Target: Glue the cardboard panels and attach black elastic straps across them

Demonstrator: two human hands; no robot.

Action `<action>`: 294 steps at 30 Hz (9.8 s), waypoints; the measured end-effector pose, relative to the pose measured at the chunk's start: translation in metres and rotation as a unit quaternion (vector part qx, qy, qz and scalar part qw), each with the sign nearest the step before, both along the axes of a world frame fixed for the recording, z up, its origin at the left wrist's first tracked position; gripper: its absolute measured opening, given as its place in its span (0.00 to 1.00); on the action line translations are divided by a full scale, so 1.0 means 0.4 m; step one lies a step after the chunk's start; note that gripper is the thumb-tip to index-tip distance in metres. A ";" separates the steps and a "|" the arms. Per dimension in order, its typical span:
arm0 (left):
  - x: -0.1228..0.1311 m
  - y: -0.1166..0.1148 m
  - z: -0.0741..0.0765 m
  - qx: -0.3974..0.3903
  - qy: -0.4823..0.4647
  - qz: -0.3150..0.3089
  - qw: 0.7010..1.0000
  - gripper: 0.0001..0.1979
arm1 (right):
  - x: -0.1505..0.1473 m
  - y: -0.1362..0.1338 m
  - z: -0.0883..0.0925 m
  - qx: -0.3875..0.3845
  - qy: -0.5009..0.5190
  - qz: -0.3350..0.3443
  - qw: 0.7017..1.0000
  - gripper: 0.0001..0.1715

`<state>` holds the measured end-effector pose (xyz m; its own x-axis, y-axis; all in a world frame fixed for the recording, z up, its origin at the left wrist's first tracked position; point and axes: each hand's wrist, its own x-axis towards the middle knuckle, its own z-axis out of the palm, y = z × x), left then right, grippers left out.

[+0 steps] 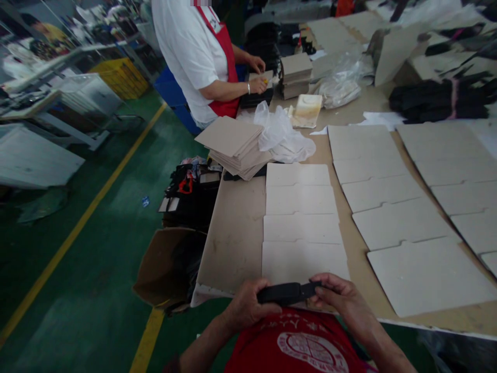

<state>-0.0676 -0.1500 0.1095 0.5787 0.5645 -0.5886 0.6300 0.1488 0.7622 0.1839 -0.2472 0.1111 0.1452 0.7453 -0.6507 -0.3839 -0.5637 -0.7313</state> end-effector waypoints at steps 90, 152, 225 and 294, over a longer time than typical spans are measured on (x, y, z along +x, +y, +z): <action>0.032 0.016 -0.172 0.105 0.048 0.188 0.975 0.10 | 0.134 -0.057 -0.284 -0.033 -0.550 -0.030 0.834 0.20; 0.146 0.018 -0.178 0.260 0.241 0.029 0.935 0.03 | 0.166 -0.034 -0.266 -0.041 -0.514 0.076 0.853 0.12; -0.011 0.061 0.059 -0.153 -0.180 0.235 0.943 0.28 | -0.199 0.230 0.074 0.097 -0.012 0.013 0.995 0.32; 0.213 0.290 -0.091 0.119 0.161 0.088 0.976 0.11 | 0.261 0.169 -0.279 -0.056 -0.454 -0.038 0.888 0.22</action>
